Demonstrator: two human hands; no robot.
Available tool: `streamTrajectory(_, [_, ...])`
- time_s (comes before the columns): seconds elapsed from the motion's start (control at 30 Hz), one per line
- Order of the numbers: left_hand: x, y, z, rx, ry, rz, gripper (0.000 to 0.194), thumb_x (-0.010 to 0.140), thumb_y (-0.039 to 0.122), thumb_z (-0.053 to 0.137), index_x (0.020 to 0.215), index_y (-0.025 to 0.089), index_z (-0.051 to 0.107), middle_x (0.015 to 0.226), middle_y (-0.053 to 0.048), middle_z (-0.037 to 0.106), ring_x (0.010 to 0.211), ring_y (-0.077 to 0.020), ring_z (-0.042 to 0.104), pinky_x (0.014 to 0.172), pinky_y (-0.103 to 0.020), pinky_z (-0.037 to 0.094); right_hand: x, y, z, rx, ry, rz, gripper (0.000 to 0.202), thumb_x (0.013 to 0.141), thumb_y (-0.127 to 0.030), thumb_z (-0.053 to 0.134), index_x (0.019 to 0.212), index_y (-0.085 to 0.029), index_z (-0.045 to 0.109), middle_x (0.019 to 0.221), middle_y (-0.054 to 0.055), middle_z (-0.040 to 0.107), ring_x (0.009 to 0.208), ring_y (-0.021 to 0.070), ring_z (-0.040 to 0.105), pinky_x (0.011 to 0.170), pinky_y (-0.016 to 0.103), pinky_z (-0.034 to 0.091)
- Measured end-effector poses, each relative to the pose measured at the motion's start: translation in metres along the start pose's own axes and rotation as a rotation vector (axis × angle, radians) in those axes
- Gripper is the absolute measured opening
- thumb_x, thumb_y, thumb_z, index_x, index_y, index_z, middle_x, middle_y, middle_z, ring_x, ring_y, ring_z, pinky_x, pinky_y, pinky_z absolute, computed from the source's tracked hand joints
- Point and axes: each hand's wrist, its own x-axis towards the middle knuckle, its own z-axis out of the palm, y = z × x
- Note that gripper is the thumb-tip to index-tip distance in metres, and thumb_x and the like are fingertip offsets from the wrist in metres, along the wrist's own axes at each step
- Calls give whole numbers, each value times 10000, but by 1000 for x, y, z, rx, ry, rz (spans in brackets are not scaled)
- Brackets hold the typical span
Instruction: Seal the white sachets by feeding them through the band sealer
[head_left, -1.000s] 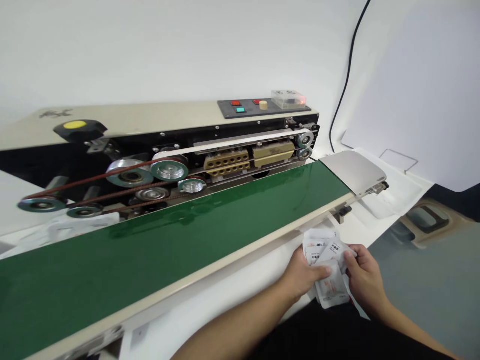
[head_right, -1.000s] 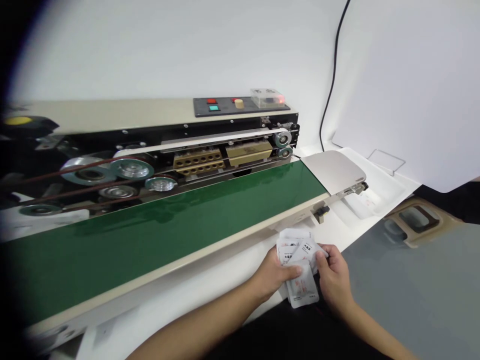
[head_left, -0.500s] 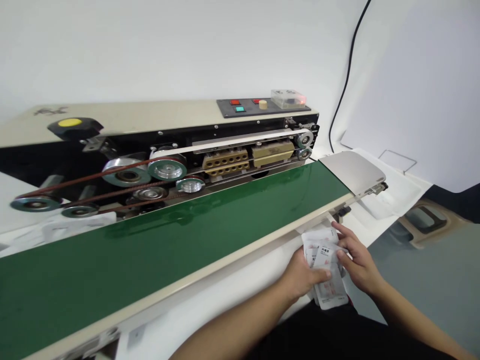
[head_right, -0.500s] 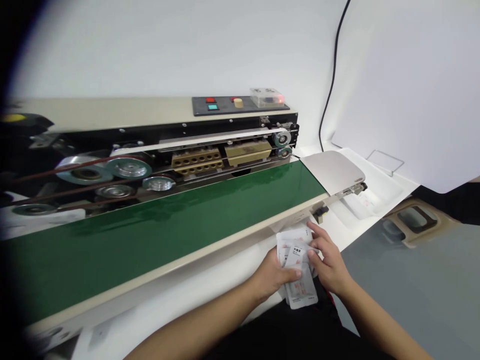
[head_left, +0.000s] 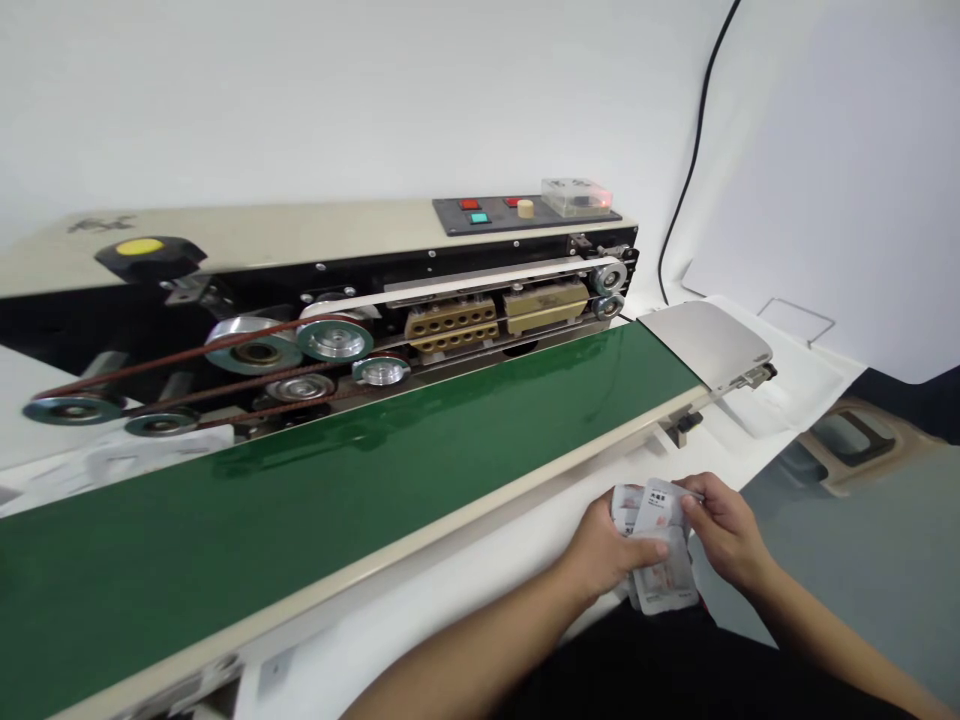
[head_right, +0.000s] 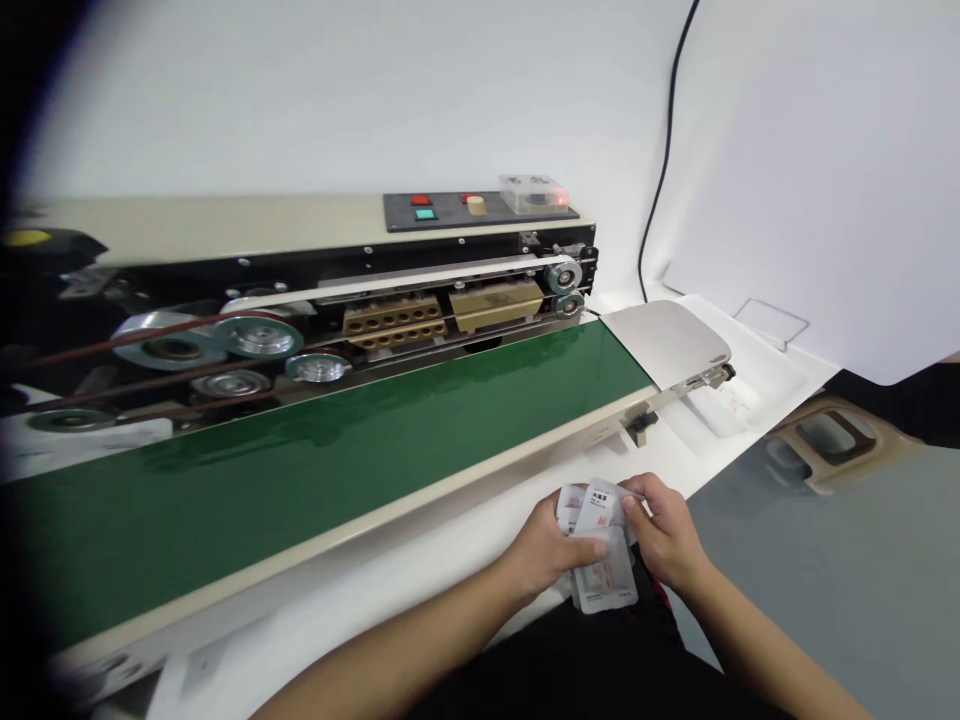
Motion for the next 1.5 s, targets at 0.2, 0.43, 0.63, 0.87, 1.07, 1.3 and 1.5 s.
streamTrajectory(0.2, [-1, 1, 2, 13, 55, -38, 624, 403, 140, 796, 966, 149, 528, 835, -28, 651, 747, -175, 581, 686, -271, 447, -1, 2, 9, 184, 213, 207, 315, 859, -472, 533, 706, -205, 467, 573, -30, 439, 502, 145, 405, 453, 220, 350])
streamTrajectory(0.43, [-1, 4, 4, 26, 9, 32, 524, 472, 128, 765, 955, 139, 563, 899, -39, 671, 815, -194, 596, 747, -289, 454, 3, 6, 27, 635, 354, 503, 366, 746, -521, 642, 757, -225, 427, 583, -37, 470, 484, 165, 469, 437, 244, 406])
streamTrajectory(0.63, [-1, 5, 6, 96, 49, -3, 474, 484, 129, 734, 923, 144, 555, 809, -17, 664, 741, -181, 595, 687, -284, 462, 1, 0, 29, 645, 238, 400, 353, 737, -423, 731, 918, -194, 533, 798, 31, 615, 723, 225, 588, 613, 298, 498])
streamTrajectory(0.87, [-1, 7, 8, 70, 63, -17, 477, 461, 113, 713, 912, 143, 558, 787, -12, 658, 694, -163, 582, 642, -263, 450, -10, -10, 35, 664, 146, 430, 419, 746, -489, 730, 976, -168, 591, 897, 93, 648, 848, 299, 604, 720, 395, 518])
streamTrajectory(1.07, [0, 1, 4, 27, 41, -19, 475, 447, 81, 693, 890, 143, 535, 724, 14, 634, 656, -135, 552, 607, -235, 420, -9, -6, 16, 514, 435, 344, 396, 755, -556, 698, 874, -199, 575, 761, 45, 623, 673, 231, 589, 524, 273, 509])
streamTrajectory(1.3, [3, -2, 2, 41, 56, -50, 444, 436, 50, 631, 852, 153, 514, 650, 52, 596, 581, -105, 515, 556, -218, 390, 36, -52, -53, 420, 524, 173, 337, 751, -472, 734, 827, -202, 547, 638, -11, 496, 417, 87, 340, 340, 165, 328])
streamTrajectory(1.5, [2, -3, 1, 112, 89, -38, 443, 443, 24, 631, 852, 159, 528, 648, 57, 604, 594, -116, 537, 558, -222, 406, 132, -65, -80, 528, 294, 193, 308, 609, -344, 790, 712, -162, 563, 604, -18, 448, 420, 60, 309, 347, 156, 314])
